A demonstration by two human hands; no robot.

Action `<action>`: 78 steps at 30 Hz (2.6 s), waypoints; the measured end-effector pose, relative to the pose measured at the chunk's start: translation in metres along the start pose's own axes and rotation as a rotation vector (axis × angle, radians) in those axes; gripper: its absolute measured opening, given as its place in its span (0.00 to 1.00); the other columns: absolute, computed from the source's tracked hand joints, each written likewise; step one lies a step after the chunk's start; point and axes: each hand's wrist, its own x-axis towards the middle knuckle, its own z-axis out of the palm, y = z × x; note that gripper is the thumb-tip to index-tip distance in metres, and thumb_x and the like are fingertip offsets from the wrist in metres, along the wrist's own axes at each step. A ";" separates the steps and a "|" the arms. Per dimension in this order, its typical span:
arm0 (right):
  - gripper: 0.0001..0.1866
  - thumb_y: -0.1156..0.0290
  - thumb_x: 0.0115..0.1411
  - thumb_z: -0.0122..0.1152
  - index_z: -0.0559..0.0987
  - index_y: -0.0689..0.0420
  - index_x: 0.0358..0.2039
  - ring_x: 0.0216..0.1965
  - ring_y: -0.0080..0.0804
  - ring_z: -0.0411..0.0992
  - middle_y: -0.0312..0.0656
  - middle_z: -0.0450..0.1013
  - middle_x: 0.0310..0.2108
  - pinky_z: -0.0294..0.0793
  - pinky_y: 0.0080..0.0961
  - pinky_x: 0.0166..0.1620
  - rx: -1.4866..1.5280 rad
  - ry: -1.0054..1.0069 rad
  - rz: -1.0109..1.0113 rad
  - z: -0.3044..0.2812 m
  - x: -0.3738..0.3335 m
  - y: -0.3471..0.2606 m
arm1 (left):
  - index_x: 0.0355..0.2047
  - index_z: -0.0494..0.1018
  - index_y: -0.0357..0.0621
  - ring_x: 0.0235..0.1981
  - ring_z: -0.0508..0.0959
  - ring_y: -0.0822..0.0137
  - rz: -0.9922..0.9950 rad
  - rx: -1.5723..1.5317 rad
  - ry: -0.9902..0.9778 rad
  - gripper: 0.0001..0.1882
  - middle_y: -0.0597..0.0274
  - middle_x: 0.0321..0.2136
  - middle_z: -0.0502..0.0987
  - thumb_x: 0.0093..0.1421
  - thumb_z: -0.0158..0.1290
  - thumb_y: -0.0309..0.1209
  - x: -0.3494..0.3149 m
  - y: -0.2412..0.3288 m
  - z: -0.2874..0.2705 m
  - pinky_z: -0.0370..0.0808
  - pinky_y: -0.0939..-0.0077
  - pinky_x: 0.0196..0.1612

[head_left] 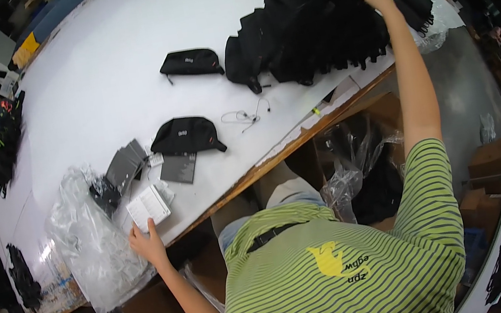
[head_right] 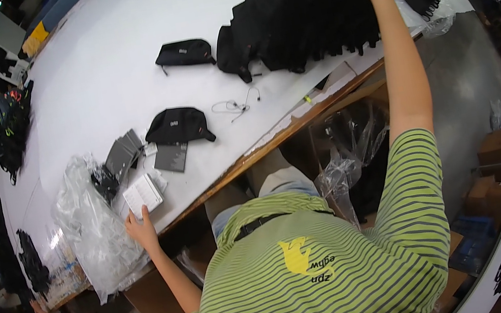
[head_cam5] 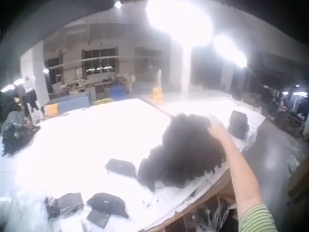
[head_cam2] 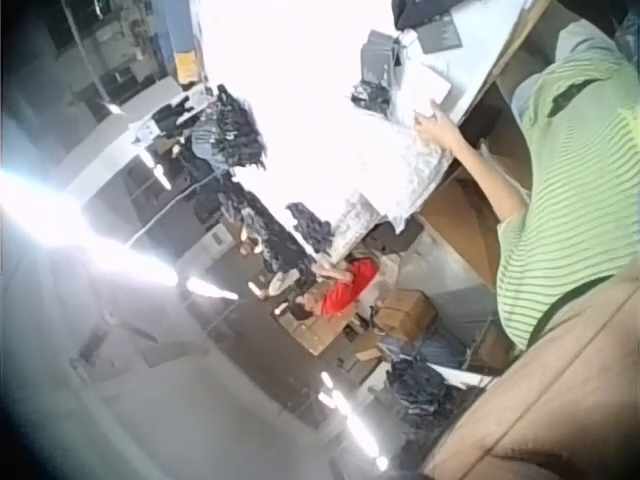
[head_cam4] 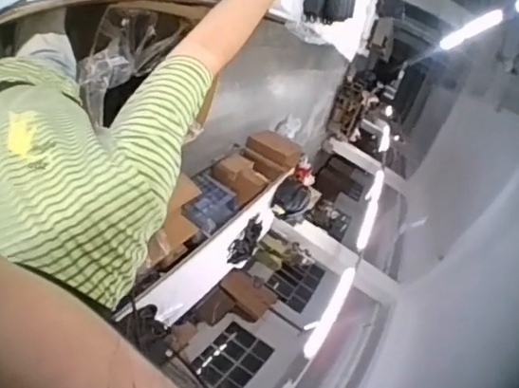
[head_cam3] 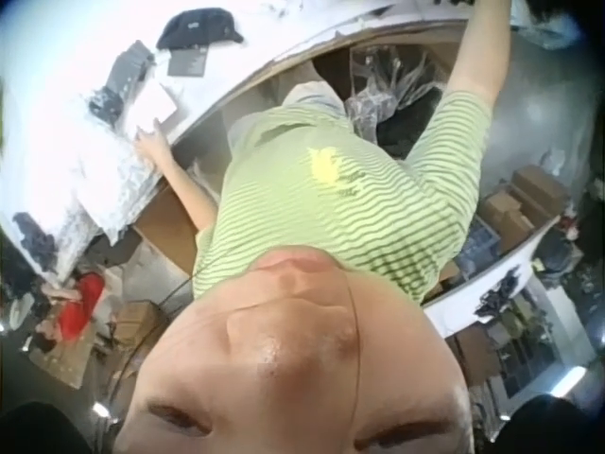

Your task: The recorder is attaching product tags to black fabric pouches and organizing them on a workbench.

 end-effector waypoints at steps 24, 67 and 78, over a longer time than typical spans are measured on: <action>0.04 0.71 0.50 0.61 0.77 0.57 0.25 0.33 0.40 0.73 0.42 0.74 0.30 0.71 0.33 0.36 0.271 -0.856 -0.339 0.163 -0.275 -0.242 | 0.62 0.51 0.38 0.49 0.70 0.66 -0.459 -1.394 -0.119 0.33 0.54 0.50 0.67 0.57 0.49 0.23 -0.043 0.074 -0.050 0.69 0.77 0.44; 0.10 0.72 0.66 0.45 0.67 0.61 0.45 0.29 0.23 0.72 0.43 0.75 0.29 0.73 0.18 0.35 1.688 -0.844 0.707 0.054 -0.339 -0.345 | 0.37 0.76 0.44 0.22 0.71 0.70 0.230 -0.853 -0.234 0.10 0.61 0.26 0.67 0.54 0.58 0.29 -0.086 0.205 -0.059 0.66 0.80 0.23; 0.14 0.72 0.68 0.39 0.61 0.62 0.52 0.45 0.36 0.74 0.54 0.74 0.41 0.73 0.29 0.51 1.598 -0.639 0.446 0.048 -0.344 -0.352 | 0.35 0.77 0.45 0.17 0.63 0.76 0.152 -0.867 -0.435 0.12 0.67 0.25 0.69 0.51 0.62 0.35 -0.088 0.196 -0.034 0.59 0.81 0.20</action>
